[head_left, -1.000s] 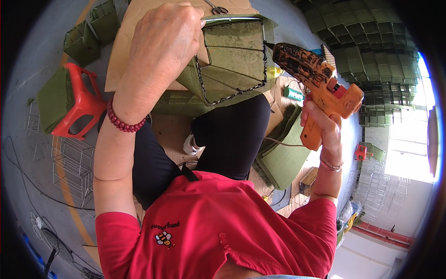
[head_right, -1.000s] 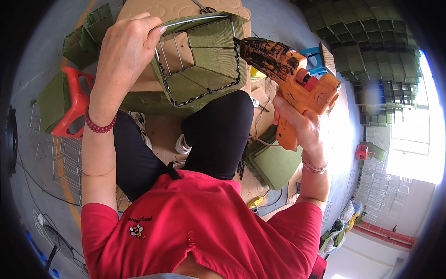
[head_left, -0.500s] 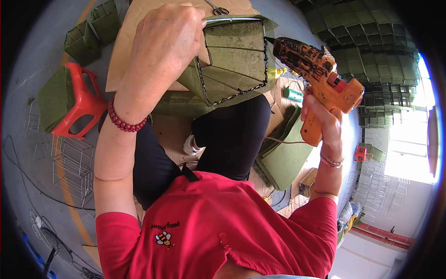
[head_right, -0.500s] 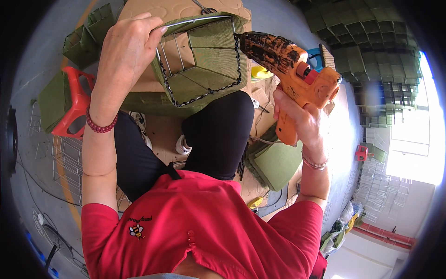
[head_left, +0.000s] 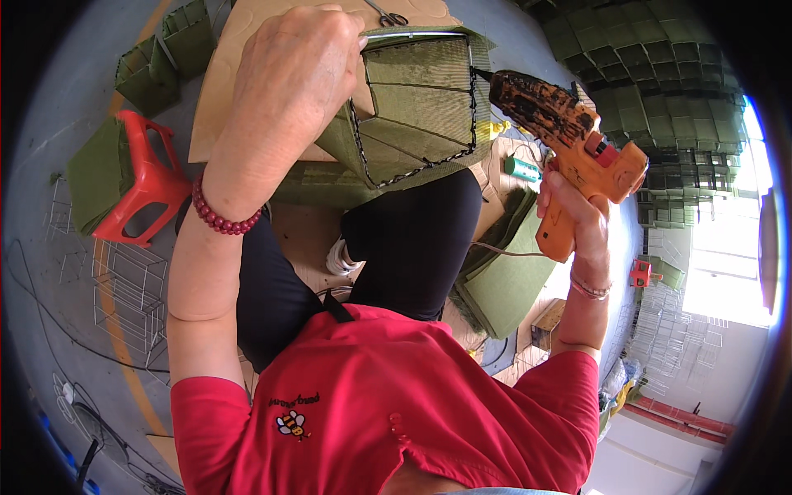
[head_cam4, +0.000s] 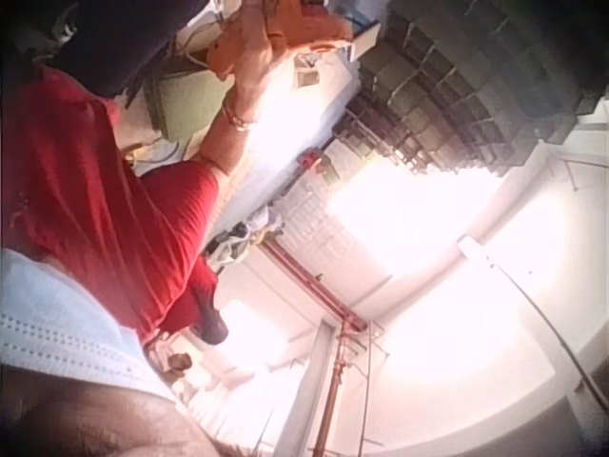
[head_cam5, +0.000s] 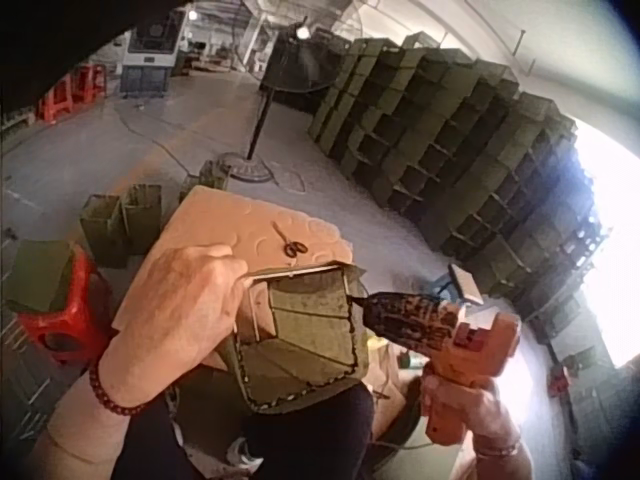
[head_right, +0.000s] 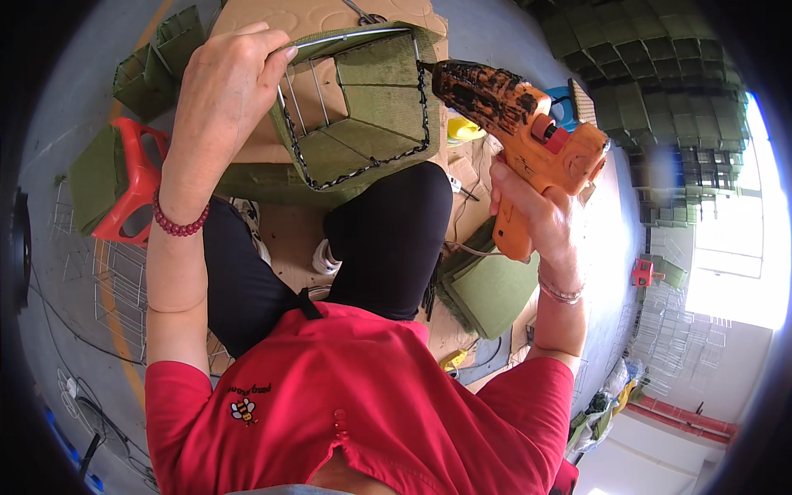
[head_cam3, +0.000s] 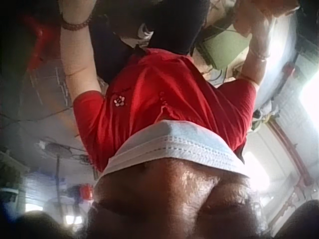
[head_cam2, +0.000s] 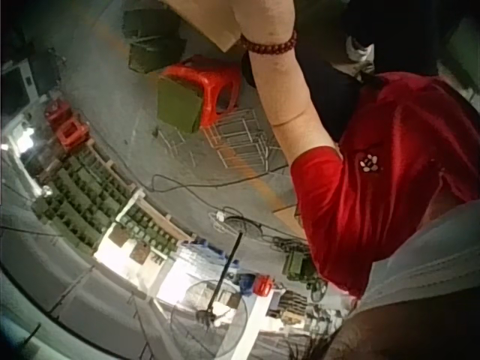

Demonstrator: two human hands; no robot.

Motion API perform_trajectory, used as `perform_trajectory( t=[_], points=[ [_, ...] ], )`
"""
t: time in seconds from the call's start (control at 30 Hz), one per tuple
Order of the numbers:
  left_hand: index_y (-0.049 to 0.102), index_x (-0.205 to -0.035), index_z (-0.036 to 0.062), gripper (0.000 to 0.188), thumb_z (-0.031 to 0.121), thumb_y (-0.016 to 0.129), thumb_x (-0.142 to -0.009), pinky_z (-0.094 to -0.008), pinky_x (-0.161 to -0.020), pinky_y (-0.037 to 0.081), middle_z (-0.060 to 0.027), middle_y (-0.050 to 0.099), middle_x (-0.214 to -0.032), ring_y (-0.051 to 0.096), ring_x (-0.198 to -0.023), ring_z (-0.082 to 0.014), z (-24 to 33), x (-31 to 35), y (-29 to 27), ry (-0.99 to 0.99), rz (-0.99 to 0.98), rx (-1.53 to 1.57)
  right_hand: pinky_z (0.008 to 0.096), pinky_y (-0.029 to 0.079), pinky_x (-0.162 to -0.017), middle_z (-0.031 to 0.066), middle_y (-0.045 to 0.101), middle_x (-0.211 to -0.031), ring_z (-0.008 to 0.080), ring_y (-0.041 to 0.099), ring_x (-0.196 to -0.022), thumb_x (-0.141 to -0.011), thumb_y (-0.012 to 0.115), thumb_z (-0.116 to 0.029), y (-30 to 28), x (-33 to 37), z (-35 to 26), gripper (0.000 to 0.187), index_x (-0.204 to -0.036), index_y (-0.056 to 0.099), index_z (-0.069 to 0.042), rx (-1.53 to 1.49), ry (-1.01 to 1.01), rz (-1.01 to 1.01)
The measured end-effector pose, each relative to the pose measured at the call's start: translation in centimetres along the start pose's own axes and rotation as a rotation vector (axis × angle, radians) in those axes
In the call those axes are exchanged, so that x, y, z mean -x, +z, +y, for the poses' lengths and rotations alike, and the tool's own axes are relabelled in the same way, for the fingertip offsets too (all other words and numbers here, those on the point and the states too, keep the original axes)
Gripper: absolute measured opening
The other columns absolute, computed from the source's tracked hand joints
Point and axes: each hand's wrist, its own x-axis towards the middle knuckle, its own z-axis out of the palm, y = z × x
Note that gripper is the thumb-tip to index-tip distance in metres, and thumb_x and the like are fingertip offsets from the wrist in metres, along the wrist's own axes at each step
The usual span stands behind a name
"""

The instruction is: Using a hot glue gun to assemble or reinforce green mesh containers on a cardboard workstation.

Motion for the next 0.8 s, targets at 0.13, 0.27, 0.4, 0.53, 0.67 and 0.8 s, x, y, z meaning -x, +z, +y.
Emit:
perform_trajectory(
  t=[0.13, 0.27, 0.4, 0.53, 0.67, 0.8],
  points=[
    [0.064, -0.082, -0.0007, 0.014, 0.012, 0.061, -0.087, -0.0418, -0.064, 0.048, -0.0151, 0.057, -0.073, 0.059, -0.068, -0.0346, 0.0, 0.0, -0.1, -0.007, -0.003, 0.006, 0.0251, 0.045, -0.055, 0.005, 0.058, -0.07, 0.0122, 0.055, -0.059, -0.086, 0.061, -0.008, 0.1, 0.2, 0.1, 0.016, -0.096, 0.058, 0.003, -0.006, 0.009, 0.003],
    [0.064, -0.082, -0.0002, 0.014, 0.013, 0.061, -0.088, -0.0418, -0.064, 0.048, -0.0148, 0.057, -0.073, 0.059, -0.068, -0.0346, -0.1, 0.0, 0.0, 0.003, -0.004, -0.015, 0.0253, 0.045, -0.055, 0.0052, 0.058, -0.071, 0.0124, 0.055, -0.059, -0.085, 0.062, -0.008, -0.2, 0.0, 0.1, 0.017, -0.097, 0.058, 0.003, 0.012, 0.016, -0.015],
    [0.063, -0.082, -0.0004, 0.014, 0.013, 0.061, -0.088, -0.042, -0.064, 0.048, -0.0148, 0.057, -0.074, 0.058, -0.068, -0.0346, -0.2, 0.0, 0.1, 0.02, 0.016, -0.013, 0.0251, 0.045, -0.056, 0.0051, 0.058, -0.07, 0.0124, 0.055, -0.059, -0.085, 0.062, -0.008, 0.0, 0.6, 0.0, 0.017, -0.098, 0.058, 0.003, 0.009, 0.028, -0.015],
    [0.063, -0.082, -0.0007, 0.014, 0.012, 0.06, -0.088, -0.042, -0.065, 0.047, -0.0149, 0.057, -0.074, 0.058, -0.069, -0.0343, -0.3, 0.0, 0.1, 0.015, 0.019, 0.01, 0.0251, 0.045, -0.055, 0.0055, 0.058, -0.075, 0.0121, 0.055, -0.061, -0.085, 0.062, -0.006, -0.2, 1.3, 0.3, 0.019, -0.101, 0.058, 0.003, 0.001, 0.042, -0.027],
    [0.063, -0.081, -0.0006, 0.015, 0.012, 0.06, -0.088, -0.0417, -0.065, 0.047, -0.0147, 0.058, -0.073, 0.058, -0.068, -0.0341, -0.4, 0.0, 0.2, 0.041, 0.033, 0.0, 0.0256, 0.045, -0.056, 0.0056, 0.058, -0.08, 0.012, 0.054, -0.063, -0.085, 0.063, -0.006, -0.3, 1.7, 0.7, 0.023, -0.104, 0.057, 0.004, -0.015, 0.053, -0.037],
    [0.063, -0.081, -0.0005, 0.015, 0.012, 0.061, -0.088, -0.0417, -0.064, 0.047, -0.0144, 0.058, -0.073, 0.058, -0.068, -0.034, -0.2, 0.0, 0.2, 0.018, 0.026, 0.002, 0.0259, 0.045, -0.056, 0.0053, 0.058, -0.08, 0.0119, 0.055, -0.063, -0.085, 0.063, -0.006, -0.5, 1.7, 0.9, 0.023, -0.105, 0.057, 0.004, -0.001, 0.077, -0.026]
  ],
)
